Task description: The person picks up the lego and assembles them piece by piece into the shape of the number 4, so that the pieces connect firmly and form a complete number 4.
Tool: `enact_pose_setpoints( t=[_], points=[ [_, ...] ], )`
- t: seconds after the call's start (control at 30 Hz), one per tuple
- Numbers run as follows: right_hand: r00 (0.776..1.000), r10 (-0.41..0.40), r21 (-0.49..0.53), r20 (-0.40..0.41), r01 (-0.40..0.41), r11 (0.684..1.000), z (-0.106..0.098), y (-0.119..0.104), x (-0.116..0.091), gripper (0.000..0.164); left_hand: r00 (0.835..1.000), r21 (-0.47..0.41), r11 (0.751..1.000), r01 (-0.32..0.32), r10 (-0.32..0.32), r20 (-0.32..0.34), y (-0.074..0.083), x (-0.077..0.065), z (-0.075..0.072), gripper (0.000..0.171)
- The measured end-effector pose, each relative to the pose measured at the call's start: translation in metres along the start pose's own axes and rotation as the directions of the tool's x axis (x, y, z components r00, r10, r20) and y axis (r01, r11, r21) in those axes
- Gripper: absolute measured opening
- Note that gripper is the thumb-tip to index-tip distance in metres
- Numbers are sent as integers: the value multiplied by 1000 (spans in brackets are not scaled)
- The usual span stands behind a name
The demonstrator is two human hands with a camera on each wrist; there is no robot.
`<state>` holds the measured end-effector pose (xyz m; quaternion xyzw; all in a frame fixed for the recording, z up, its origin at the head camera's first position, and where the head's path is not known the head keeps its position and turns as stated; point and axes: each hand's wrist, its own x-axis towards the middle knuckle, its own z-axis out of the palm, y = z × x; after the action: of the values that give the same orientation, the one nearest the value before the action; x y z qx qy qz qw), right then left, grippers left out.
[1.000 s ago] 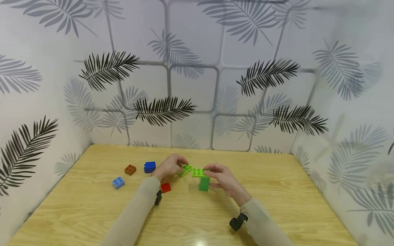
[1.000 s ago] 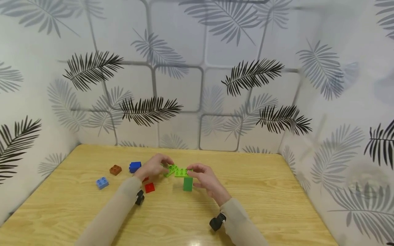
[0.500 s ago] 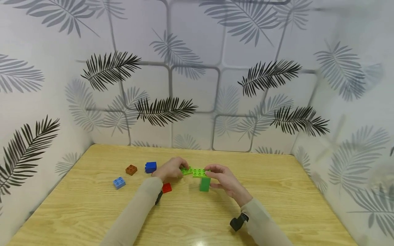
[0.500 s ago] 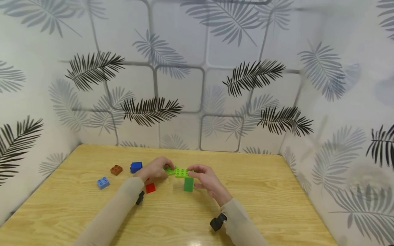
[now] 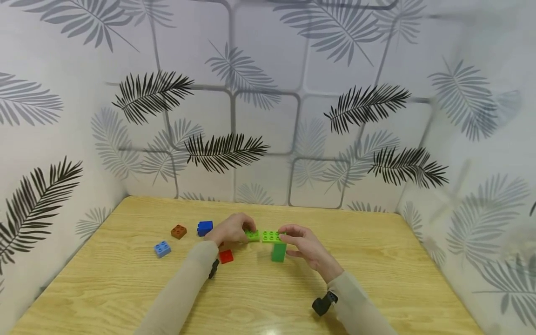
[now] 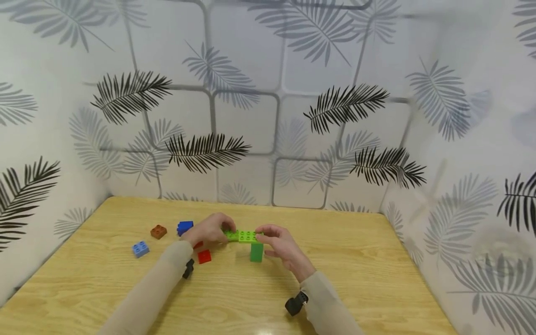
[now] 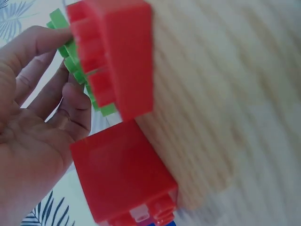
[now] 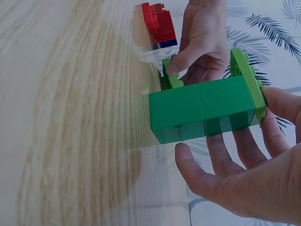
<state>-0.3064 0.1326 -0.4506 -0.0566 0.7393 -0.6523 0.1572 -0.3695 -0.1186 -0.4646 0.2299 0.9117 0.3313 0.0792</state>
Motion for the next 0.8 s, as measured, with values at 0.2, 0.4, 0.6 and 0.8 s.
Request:
enact_pose_setpoints(
  t=[0.2,0.4,0.6,0.8],
  points=[
    [1000,-3,-2,5,3,1000,-1,2,1,28,1000,-95,995,6,-8,-21,-1,-3,-5,27],
    [1000,-2,-10,7,2,1000,-1,3,3,27,999,-99,995,-8,5,-32,-3,-5,-8,29],
    [1000,15,4,9,-15,1000,0,4,3,27,998,-125,991,-52,49,-26,-2,-10,-12,30],
    [1000,0,10,9,0,1000,0,1,1,29,994,-206,972,-110,101,-51,1,-14,-15,37]
  ],
)
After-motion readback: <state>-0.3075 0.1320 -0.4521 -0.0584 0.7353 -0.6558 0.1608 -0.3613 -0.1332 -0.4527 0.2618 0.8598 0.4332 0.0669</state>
